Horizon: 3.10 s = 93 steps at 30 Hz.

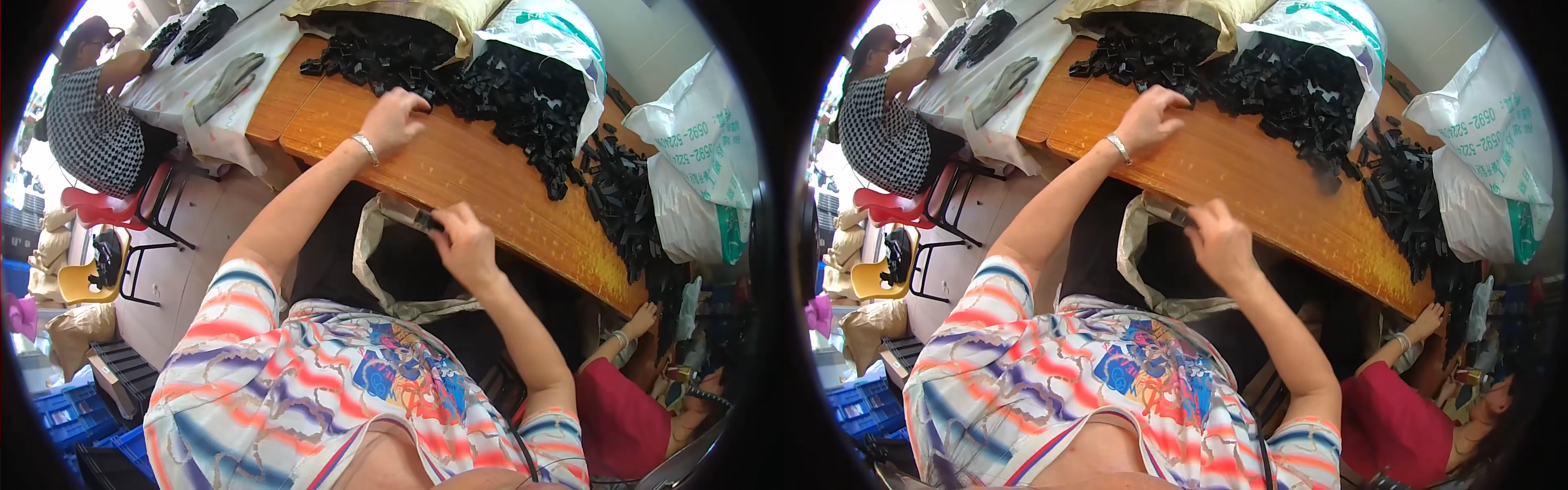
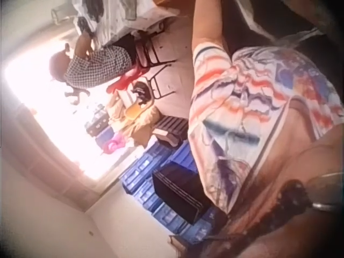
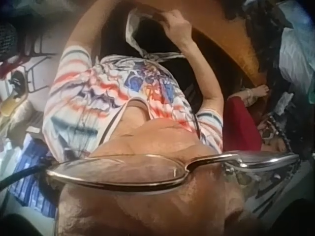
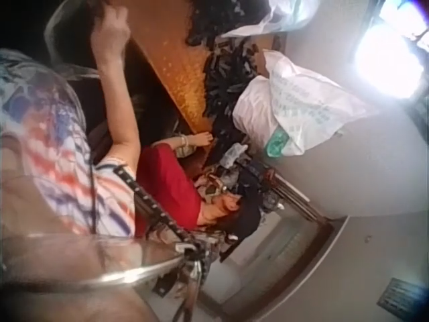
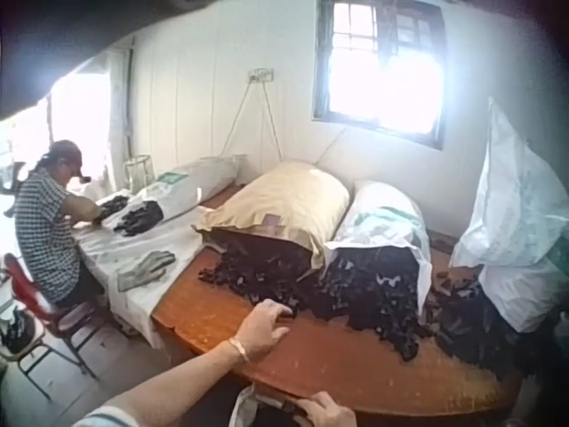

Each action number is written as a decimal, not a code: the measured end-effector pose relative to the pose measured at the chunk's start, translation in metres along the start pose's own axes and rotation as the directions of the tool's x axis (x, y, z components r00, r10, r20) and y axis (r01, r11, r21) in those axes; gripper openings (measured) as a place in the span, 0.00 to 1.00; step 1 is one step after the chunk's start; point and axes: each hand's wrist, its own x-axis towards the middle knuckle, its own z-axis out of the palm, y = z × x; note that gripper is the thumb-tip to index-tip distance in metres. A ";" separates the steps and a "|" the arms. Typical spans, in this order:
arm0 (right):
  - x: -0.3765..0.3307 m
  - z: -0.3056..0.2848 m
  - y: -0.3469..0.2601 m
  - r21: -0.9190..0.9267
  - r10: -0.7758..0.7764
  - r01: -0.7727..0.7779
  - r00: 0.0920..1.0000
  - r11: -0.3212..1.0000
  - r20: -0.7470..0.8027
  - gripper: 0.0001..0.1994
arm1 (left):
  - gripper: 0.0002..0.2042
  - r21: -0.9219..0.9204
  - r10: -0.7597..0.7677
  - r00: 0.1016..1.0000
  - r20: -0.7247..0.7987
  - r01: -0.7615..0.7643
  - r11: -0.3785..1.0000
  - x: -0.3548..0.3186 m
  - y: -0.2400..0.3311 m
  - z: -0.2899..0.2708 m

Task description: Sorting small black plastic parts from a pile and placing them into a bag.

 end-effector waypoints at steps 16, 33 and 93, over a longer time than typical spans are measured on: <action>0.091 -0.045 0.120 -0.329 0.185 -0.251 0.958 0.910 -0.218 0.13 | 0.10 0.102 -0.018 0.989 0.144 0.003 0.995 -0.013 0.039 0.011; 0.079 -0.045 0.110 -0.331 0.317 -0.330 0.944 0.884 -0.092 0.14 | 0.15 0.051 0.084 0.969 0.234 -0.099 0.994 -0.032 0.079 0.022; 0.070 -0.068 0.120 -0.311 0.123 -0.212 0.951 0.927 -0.284 0.07 | 0.18 0.406 -0.252 0.964 0.088 0.197 0.892 0.047 0.015 0.037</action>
